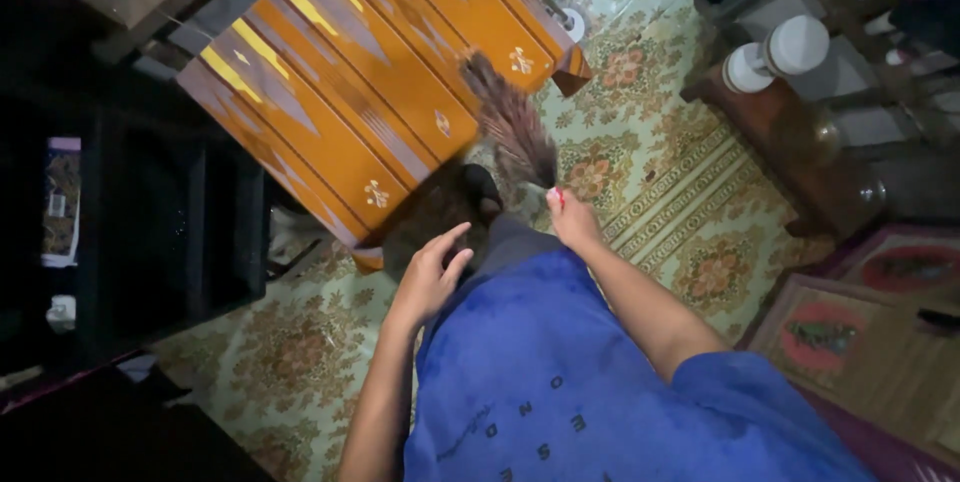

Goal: Dusting a patterned wooden stool or small table with a feather duster.

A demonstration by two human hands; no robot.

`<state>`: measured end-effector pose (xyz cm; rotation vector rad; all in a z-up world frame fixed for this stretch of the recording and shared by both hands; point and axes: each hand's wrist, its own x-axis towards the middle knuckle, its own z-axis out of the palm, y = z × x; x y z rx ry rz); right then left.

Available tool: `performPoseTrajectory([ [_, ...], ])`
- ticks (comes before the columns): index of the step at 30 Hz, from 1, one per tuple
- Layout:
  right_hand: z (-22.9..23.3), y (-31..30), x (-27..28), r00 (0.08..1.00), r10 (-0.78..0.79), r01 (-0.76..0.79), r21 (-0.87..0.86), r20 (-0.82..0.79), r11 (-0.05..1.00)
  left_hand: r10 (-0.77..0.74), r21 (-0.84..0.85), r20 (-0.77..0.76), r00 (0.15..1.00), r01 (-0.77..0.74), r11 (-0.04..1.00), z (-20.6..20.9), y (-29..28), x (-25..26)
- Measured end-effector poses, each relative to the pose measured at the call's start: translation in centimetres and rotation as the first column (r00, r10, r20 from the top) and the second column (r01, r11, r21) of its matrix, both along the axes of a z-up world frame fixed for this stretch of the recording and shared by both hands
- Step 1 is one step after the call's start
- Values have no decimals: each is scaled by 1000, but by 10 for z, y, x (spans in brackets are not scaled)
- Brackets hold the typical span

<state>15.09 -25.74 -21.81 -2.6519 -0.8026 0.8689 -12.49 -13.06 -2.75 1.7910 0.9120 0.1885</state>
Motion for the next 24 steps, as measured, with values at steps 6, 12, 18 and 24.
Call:
performPoseTrajectory([
  [6, 19, 34, 33, 878, 471, -461, -118, 81, 879, 42, -34, -31, 999, -43, 999, 17, 38, 20],
  [12, -26, 69, 76, 1000, -30, 30, 68, -1, 997, 10, 19, -40, 999, -9, 1000, 15, 76, 36],
  [18, 41, 105, 81, 950, 302, -294, -104, 78, 950, -17, 57, -8, 1000, 17, 998, 19, 110, 62],
  [24, 59, 133, 100, 994, 110, -110, -200, -9, 974, -30, 56, -32, 999, 32, 998, 22, 141, 84],
])
